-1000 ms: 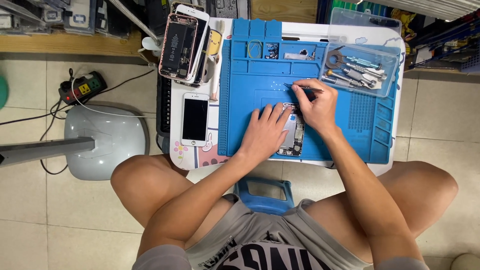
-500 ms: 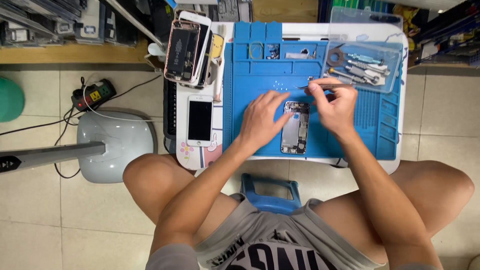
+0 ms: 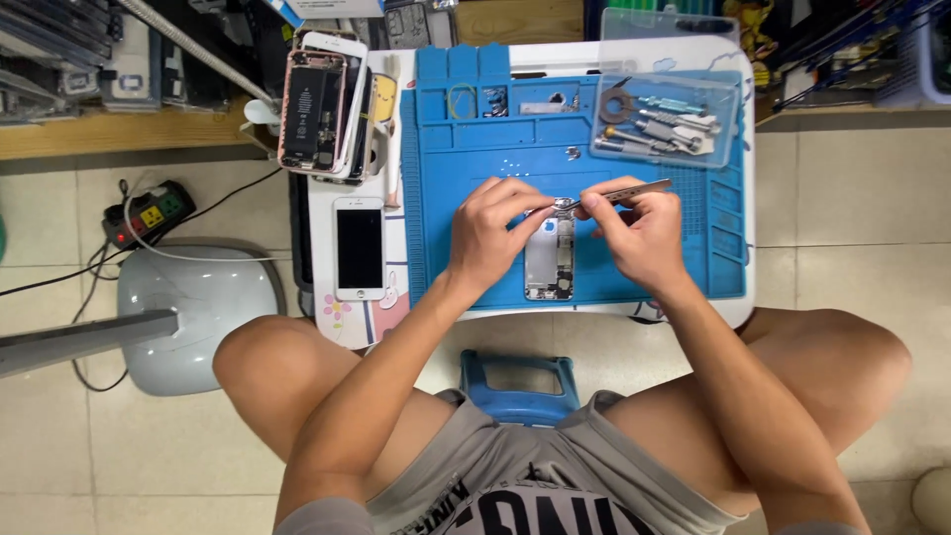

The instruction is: The person is repairing a disassembled smartphone on a blue work mat. They use a screwdriver to remove and tighten screws on the phone's internal components and tweezers to handle small parts. The person works methodically, placing removed screws into a compartment on the mat.

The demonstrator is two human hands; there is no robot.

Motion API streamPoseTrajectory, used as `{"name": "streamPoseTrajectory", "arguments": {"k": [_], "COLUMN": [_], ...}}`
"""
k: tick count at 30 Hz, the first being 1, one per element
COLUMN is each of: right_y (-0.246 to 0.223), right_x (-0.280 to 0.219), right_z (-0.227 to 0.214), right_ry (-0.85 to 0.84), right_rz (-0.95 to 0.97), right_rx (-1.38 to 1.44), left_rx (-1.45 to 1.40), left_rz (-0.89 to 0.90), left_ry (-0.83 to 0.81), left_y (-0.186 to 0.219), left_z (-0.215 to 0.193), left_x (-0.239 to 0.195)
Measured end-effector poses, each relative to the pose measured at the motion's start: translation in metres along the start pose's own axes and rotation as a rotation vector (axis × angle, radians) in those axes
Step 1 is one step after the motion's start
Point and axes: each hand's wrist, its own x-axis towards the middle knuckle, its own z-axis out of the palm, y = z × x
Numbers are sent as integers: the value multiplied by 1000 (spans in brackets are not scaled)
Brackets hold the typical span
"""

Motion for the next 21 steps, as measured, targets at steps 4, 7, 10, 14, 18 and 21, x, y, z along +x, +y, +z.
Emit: {"name": "streamPoseTrajectory", "arguments": {"k": [4,7,10,14,18,21], "right_y": [-2,1,-3,-18,-47,-56], "right_x": [-4,7,1,6,3,5], "right_z": [-3,-8,-7,-7,1,7], "right_ry": [-10,0,71,88,65,40], "right_rz": [29,40,82,-184,-433,-545], "right_rx": [25,70,194,40,-195,-288], "left_rx": [-15,-3,-67,-200,-238,-270], "left_rz": [38,59,-17,-60,-57,-69], "left_ry": [-3,17,40,80,105,114], "left_y": [5,5,8,13,15,24], "left_z": [-1,-3,-7,-13,-20,-29], "left_x": [2,14,9,12,9,10]}}
